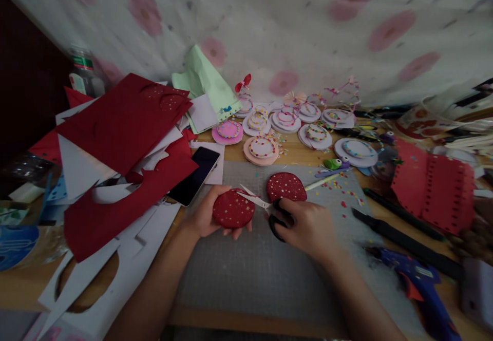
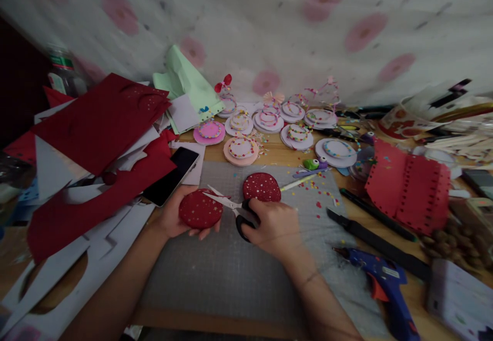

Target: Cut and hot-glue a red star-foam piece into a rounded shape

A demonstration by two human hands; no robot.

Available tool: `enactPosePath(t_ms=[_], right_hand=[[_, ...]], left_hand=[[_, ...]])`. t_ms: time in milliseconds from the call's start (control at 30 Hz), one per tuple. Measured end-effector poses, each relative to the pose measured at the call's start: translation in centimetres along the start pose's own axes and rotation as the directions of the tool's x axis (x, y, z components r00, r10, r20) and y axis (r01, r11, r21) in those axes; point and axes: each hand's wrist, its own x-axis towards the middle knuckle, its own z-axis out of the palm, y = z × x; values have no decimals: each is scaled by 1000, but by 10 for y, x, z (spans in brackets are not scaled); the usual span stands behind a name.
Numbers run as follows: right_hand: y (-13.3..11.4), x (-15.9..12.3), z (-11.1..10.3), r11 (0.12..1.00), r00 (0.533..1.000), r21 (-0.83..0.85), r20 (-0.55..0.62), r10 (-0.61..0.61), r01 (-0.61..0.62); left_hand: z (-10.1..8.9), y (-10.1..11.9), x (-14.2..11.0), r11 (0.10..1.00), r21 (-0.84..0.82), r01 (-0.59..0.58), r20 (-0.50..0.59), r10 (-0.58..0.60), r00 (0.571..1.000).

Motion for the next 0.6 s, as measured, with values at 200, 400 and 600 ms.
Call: enactPosePath(t_ms=[200,400,600], right_hand=[[-2,1,-1,1000,1000,-18,-13,-10,9],[-2,1,-1,1000,1000,-22,-12,-21,21],[0,2,0,999,1000,-40,2,-10,10]], left_hand=[[-3,-3,1,991,-82,107,96,-99,990],[-5,-3,1,987,-74,141,121,-131,984],[-5,-3,2,989,-77,125,93,-117,989]])
